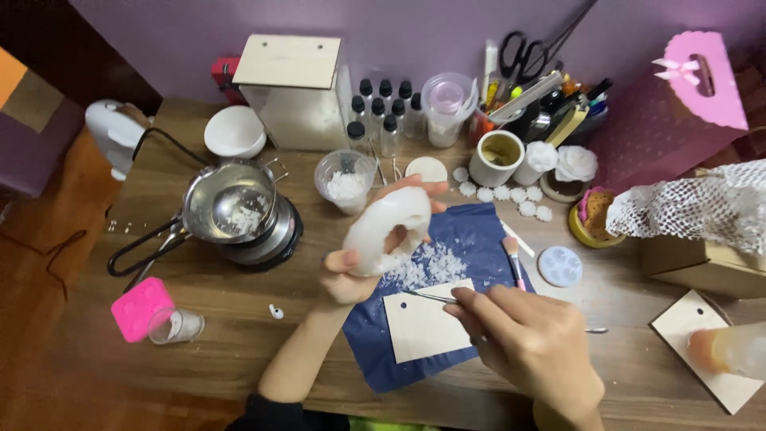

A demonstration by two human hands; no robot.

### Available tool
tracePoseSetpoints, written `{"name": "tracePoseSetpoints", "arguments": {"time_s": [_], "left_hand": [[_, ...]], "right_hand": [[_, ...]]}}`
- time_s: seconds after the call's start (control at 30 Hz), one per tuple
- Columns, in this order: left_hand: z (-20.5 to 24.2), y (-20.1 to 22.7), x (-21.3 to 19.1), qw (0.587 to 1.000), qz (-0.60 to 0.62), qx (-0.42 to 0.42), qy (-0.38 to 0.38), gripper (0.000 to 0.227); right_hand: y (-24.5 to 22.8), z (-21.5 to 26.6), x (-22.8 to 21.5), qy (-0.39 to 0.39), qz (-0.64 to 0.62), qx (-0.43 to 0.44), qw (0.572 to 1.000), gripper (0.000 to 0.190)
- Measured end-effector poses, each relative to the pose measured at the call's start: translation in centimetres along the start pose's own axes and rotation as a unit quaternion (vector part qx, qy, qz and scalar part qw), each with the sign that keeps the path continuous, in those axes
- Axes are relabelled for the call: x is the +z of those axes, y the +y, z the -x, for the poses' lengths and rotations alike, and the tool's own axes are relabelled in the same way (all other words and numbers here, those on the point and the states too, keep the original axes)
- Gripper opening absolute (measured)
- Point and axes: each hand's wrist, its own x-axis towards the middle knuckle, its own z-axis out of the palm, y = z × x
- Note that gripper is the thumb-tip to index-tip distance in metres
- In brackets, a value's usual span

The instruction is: Scraping the interior of a white circular mold using a small metal tool to remove excess material.

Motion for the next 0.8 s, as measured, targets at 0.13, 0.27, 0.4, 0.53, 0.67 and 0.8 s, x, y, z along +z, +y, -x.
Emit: {"name": "tracePoseSetpoints", "arguments": {"time_s": [0.13, 0.27, 0.4, 0.53, 0.67, 0.8], "left_hand": [[0.2, 0.2, 0.0, 0.997, 0.082, -0.005, -0.015, 0.085], [0.3, 0.8, 0.8, 0.996, 0.018, -0.041, -0.078, 0.101], [0.8, 2.3, 2.8, 0.991, -0.004, -0.072, -0.114, 0.085], [1.1, 0.4, 2.4, 0.997, -0.024, -0.046, -0.065, 0.083], [0.5, 0.9, 2.6, 0.978, -0.181, 0.023, -0.098, 0.084], [-0.2, 1.2, 2.2, 0.942, -0.314, 0.027, -0.112, 0.088]], "right_hand": [[0.4, 0.1, -0.6, 0.027, -0.023, 0.037, 0.999, 0.013], [0.3, 0.3, -0.8, 0.109, 0.003, 0.101, 0.989, 0.009], [0.1, 0.3, -0.2, 0.120, 0.010, 0.076, 0.990, 0.009], [0.2, 0.9, -0.1, 0.116, 0.014, 0.086, 0.989, 0.008], [0.5, 1.0, -0.1, 0.118, 0.044, 0.100, 0.987, 0.007], [0.7, 1.0, 0.1, 0.111, 0.063, 0.092, 0.988, 0.009]]}}
